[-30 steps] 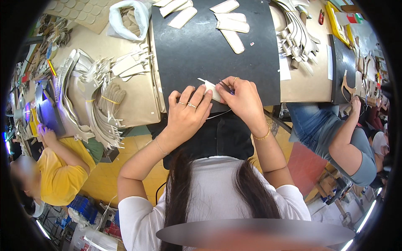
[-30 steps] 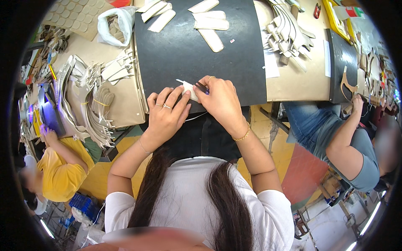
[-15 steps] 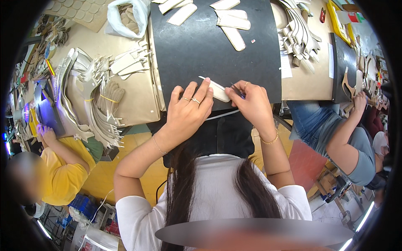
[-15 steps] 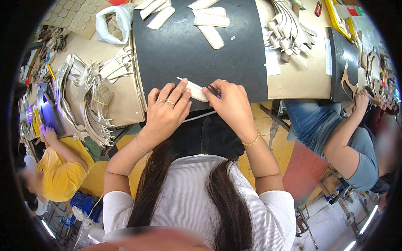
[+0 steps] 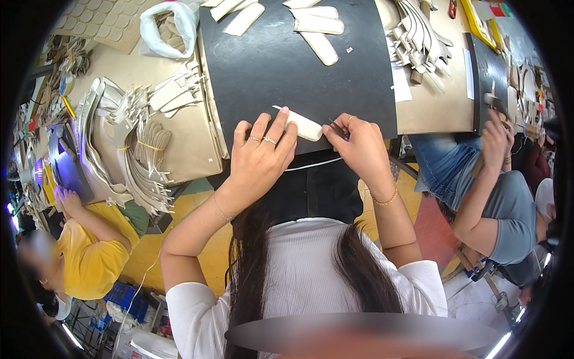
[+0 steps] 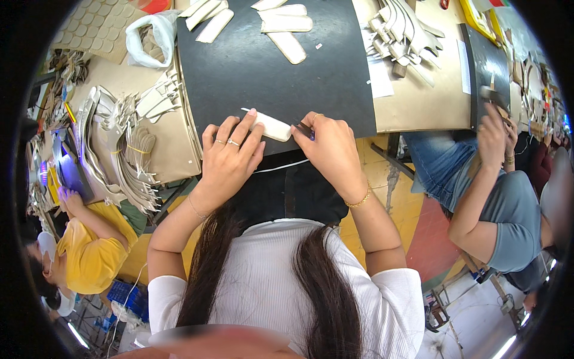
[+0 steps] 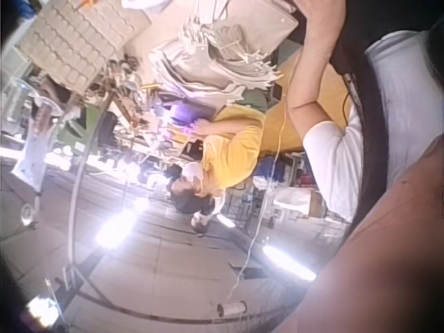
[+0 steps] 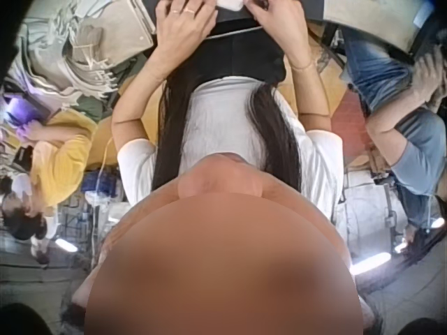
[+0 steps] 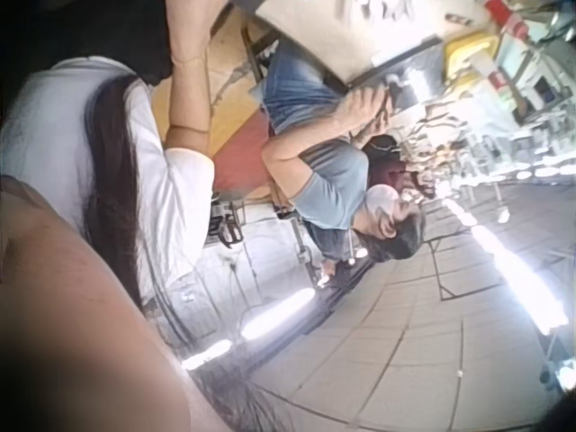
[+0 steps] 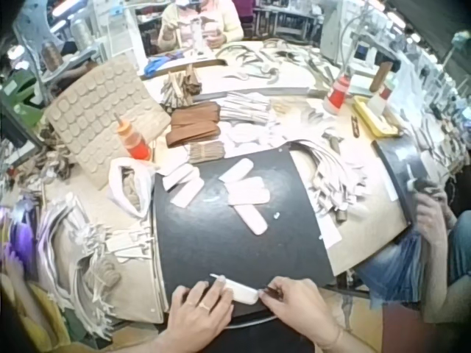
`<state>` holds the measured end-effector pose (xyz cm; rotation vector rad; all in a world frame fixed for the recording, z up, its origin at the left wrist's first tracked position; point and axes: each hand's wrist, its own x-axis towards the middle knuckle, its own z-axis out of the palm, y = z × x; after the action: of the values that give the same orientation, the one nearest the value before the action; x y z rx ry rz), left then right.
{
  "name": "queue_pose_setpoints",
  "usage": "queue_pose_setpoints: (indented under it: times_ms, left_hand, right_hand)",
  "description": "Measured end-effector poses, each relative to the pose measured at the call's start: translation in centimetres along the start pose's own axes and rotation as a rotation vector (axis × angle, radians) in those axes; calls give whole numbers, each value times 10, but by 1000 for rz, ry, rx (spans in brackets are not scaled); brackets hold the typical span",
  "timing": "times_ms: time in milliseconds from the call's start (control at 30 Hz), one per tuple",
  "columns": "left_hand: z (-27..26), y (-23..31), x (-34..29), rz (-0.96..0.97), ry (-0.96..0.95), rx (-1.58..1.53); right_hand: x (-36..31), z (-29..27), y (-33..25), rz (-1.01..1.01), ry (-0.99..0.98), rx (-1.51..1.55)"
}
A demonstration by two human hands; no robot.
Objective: The person repeatedly picks up small white rectangular pieces and white cables from a table, inserts the cable into the piece, and places the assembled unit aside. The process is repeated continuously with multiple identical units.
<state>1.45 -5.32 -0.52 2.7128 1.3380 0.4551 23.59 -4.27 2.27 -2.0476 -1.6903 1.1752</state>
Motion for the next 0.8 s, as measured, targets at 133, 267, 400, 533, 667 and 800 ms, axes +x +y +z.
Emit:
queue_pose_setpoints:
  times_ms: [133,267,400,533,667,800]
  left_hand:
    - [-6,0,6,115,-9,104]
    - [-10,5,11,103,-76,118]
    - [-7,11,16,88,-90,68]
    - [-4,13,17,56,-121,24]
    - [-5,13,17,60,-123,21]
    - [-5,13,19,81,-120,24]
  right_hand:
    - [-1,2,-2,-101,76,-65]
    - [-8,1,-1,-206,156,-65]
    - [-20,4,3,-359,223,-39]
    - [-27,11,11,-402,258,-109]
    - [-29,17,15,-439,264,-138]
    - [-32,18,16,-437,266,-183]
